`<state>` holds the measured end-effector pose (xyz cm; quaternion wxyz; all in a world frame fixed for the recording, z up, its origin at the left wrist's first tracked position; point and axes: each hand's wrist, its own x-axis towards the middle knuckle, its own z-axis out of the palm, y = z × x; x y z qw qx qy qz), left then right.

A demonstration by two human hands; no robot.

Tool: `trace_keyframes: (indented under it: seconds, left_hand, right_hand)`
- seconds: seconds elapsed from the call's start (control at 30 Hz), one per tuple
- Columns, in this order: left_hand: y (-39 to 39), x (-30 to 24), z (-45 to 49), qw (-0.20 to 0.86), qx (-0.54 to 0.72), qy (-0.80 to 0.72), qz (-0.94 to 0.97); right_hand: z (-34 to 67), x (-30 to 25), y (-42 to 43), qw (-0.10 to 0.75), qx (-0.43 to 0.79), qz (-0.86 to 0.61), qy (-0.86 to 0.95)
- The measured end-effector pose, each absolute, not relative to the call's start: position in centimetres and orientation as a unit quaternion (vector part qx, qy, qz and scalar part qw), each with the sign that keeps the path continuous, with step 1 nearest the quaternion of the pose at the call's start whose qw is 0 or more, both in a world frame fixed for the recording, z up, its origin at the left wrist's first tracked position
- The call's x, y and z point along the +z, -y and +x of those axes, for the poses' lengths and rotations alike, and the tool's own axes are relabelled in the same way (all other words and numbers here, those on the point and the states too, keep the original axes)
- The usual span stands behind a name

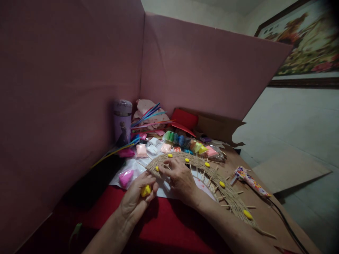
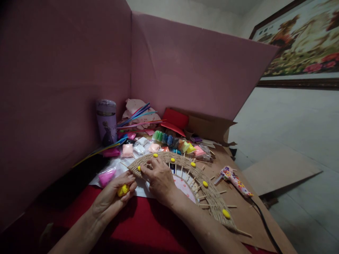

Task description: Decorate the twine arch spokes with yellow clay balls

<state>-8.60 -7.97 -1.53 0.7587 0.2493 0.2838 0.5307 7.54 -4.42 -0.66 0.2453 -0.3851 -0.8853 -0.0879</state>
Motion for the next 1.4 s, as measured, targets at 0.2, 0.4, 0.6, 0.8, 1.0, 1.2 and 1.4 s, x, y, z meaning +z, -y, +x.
trace_keyframes:
  seconds: [0.2,0.4,0.6,0.8,1.0,1.2,1.4]
  left_hand:
    - [7.9,-1.6,-8.5,0.758,0.532,-0.283,0.25]
    - [7.9,-1.7,-8.5,0.758,0.532,-0.272,0.262]
    - [8.0,-1.5,-8.6,0.757,0.519,-0.288,0.273]
    - [7.9,-1.7,-8.6,0.753,0.521,-0.285,0.285]
    - [7.9,-1.8,-8.6,0.751,0.527,-0.284,0.28]
    - [7.9,-1.6,-8.5,0.753,0.528,-0.279,0.277]
    - [8.1,-1.5,-8.6,0.758,0.522,-0.281,0.272]
  right_hand:
    - [7.3,-0.5,4.7,0.232,-0.111,-0.394,0.882]
    - [7.0,-0.4,4.7,0.232,-0.099,-0.379,0.89]
    - [6.6,0.5,4.7,0.312,-0.031,-0.452,0.835]
    - [4.7,1.5,4.5,0.191,-0.078,-0.552,0.808]
    - [3.7,1.8,4.3,0.156,-0.112,-0.546,0.816]
    - [4.0,1.7,4.3,0.166,-0.102,-0.55,0.812]
    - [5.8,2.4,4.4,0.235,-0.067,-0.467,0.85]
